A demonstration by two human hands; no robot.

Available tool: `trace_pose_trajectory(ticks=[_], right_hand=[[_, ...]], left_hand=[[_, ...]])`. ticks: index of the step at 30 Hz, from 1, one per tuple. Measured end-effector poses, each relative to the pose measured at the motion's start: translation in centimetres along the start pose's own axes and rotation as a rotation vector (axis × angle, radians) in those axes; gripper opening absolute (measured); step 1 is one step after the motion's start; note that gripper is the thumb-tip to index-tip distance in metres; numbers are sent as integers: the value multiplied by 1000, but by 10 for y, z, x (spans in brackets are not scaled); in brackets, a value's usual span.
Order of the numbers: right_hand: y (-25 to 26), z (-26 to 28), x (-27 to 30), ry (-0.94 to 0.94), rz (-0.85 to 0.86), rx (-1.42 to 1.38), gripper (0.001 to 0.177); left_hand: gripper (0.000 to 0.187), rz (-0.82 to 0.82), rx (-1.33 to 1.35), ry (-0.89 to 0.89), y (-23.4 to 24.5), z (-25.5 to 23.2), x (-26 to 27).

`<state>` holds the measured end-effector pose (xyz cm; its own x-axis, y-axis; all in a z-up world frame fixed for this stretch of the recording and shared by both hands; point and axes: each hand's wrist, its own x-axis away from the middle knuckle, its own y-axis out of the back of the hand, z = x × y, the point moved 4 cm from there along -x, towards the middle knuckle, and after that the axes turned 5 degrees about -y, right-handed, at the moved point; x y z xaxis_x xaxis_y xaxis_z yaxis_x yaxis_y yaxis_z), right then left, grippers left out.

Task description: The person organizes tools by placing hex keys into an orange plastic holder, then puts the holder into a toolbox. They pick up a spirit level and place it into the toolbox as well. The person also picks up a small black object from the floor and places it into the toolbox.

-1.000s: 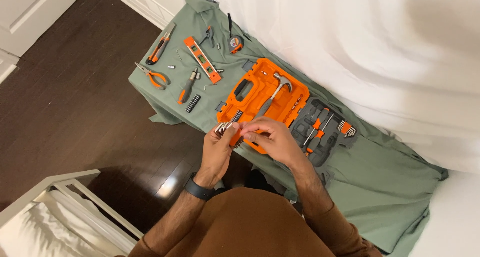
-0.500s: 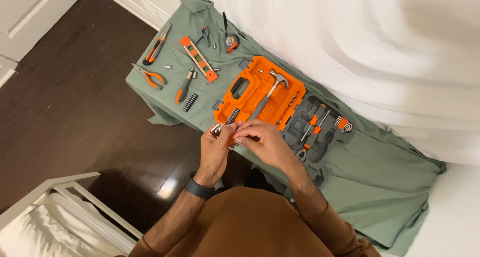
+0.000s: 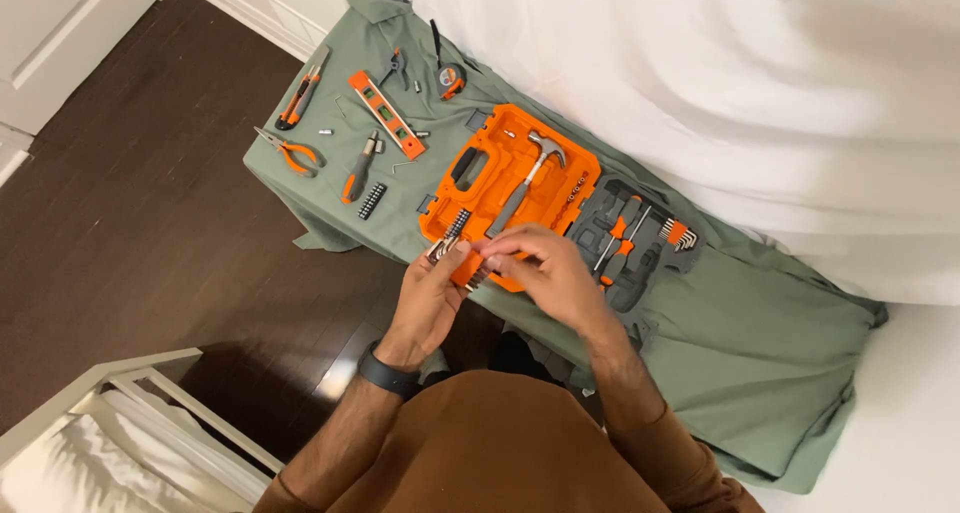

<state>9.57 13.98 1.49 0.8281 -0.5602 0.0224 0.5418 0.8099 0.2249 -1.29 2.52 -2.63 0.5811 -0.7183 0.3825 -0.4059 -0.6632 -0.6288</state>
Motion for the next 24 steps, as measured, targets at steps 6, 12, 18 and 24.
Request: trace_pose_trajectory(ticks=[6, 12, 18, 24], right_hand=[[17, 0, 8, 19, -147, -56, 16], [19, -6, 12, 62, -263, -143, 19], [19, -4, 14, 159, -290, -144, 13], [16, 15, 15, 272, -310, -46, 11]], left_hand=[[26, 78, 17, 40, 7, 14, -6], [25, 98, -121, -56, -2, 16, -1], [20, 176, -482, -242, -8, 2, 8], [18, 238, -630, -384, -6, -8, 6]])
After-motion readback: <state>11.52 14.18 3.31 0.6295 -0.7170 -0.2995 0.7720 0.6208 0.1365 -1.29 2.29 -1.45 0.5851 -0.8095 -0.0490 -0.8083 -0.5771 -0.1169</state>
